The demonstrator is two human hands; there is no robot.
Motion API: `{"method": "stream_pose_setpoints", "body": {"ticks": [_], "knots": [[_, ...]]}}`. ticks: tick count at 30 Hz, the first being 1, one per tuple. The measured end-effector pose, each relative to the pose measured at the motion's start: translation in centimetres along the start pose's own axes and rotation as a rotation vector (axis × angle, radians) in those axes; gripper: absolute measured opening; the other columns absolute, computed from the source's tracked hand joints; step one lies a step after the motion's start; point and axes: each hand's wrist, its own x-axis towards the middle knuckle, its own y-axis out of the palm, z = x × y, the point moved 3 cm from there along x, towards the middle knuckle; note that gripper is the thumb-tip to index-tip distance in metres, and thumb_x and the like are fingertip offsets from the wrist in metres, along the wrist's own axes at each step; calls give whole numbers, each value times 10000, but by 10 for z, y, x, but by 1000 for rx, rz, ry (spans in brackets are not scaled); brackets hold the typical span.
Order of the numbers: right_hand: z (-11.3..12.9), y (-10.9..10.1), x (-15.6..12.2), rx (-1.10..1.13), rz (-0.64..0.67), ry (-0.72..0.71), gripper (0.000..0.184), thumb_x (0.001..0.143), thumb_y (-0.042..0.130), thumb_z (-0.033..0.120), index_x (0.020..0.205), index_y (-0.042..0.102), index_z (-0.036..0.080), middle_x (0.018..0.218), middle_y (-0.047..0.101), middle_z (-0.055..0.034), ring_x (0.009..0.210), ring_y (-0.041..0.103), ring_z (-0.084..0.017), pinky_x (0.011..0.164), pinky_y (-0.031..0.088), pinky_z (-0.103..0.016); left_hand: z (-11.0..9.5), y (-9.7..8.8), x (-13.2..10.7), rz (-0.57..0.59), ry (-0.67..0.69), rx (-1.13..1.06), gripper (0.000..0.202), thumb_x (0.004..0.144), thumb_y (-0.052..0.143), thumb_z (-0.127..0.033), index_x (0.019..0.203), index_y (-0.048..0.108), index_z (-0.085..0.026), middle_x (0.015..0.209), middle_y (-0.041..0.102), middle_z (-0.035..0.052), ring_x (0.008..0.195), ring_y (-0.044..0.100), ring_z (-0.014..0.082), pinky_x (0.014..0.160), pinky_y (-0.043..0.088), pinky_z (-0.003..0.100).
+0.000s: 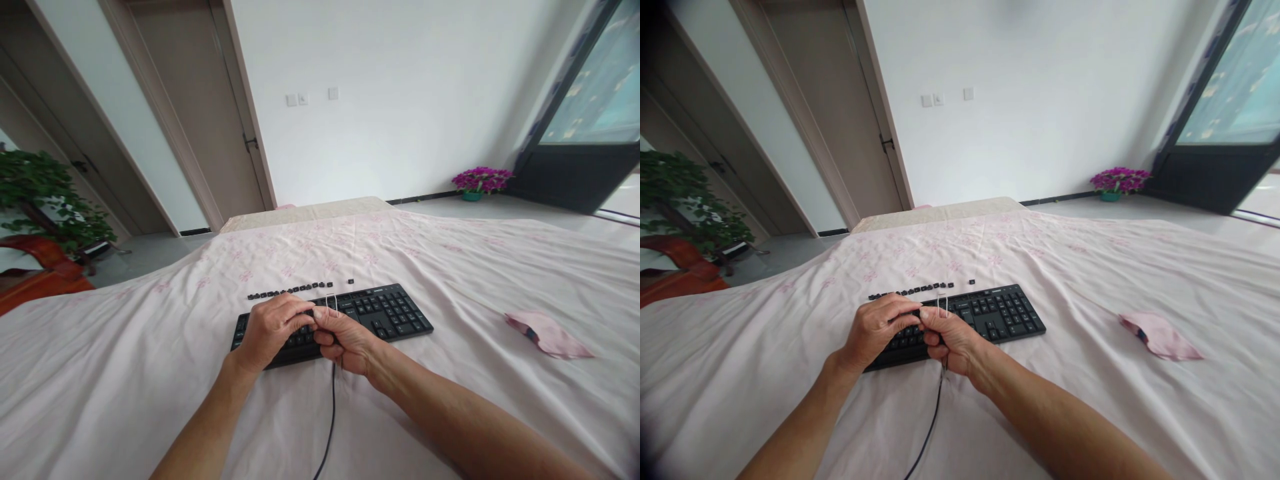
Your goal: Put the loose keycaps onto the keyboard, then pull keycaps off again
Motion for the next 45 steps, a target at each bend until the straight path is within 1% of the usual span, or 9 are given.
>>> {"method": "stream_pose_setpoints", "body": {"ticks": [3,6,10,16,21,29,33,39,45], "knots": [[1,1,-1,-3,-18,14,366,634,830,309,791,534,160,659,488,63,443,321,-6,369,76,-139,1,2,-2,-25,13,-5,166,839,632,-244,988,698,-213,910,708,39,835,660,145,751,537,247],[1,2,-2,-6,-29,51,401,593,849,320,774,530,158,672,510,53,453,327,-10,373,66,-144,1,4,-4,-89,20,-31,159,826,648,-223,977,696,-209,911,709,40,852,658,149,770,540,260],[2,4,-3,-8,-19,50,435,555,869,315,749,514,156,661,505,55,457,325,-12,378,58,-150,1,6,-6,-157,-22,-88,149,798,681,-230,944,696,-209,896,708,38,841,657,148,757,542,260],[0,4,-4,44,19,51,438,554,873,284,735,494,161,626,461,73,450,292,-7,382,57,-151,2,10,-7,-154,-108,-180,145,786,691,-288,903,708,-203,845,701,45,731,647,138,594,520,222],[-3,3,-3,81,67,91,448,554,874,267,707,466,162,618,454,77,446,249,-4,387,40,-150,-1,8,-4,-156,-105,-195,167,768,705,-327,871,711,-196,801,701,42,727,651,145,641,536,242],[-6,0,-3,111,108,116,429,573,867,278,705,478,154,628,464,69,450,260,-4,387,48,-143,-2,5,-3,-110,-88,-221,147,742,735,-261,870,711,-194,795,704,31,736,652,141,669,528,243],[-6,0,-3,96,94,118,431,558,871,282,695,484,152,618,460,71,453,254,-5,392,41,-149,0,5,-3,-82,-100,-226,155,744,732,-273,879,711,-199,807,703,34,744,653,144,674,531,246],[-2,1,-3,22,-6,31,437,529,873,260,687,478,162,577,426,86,439,231,-6,392,41,-160,0,5,-2,-59,-112,-219,132,765,715,-248,887,707,-200,832,705,33,769,654,143,698,536,246],[4,3,-4,-93,-90,-94,385,569,852,311,725,532,165,526,360,93,439,241,-23,384,70,-171,4,8,-4,-74,-157,-193,107,810,657,-194,911,692,-208,897,712,24,819,660,139,707,540,241]]}}
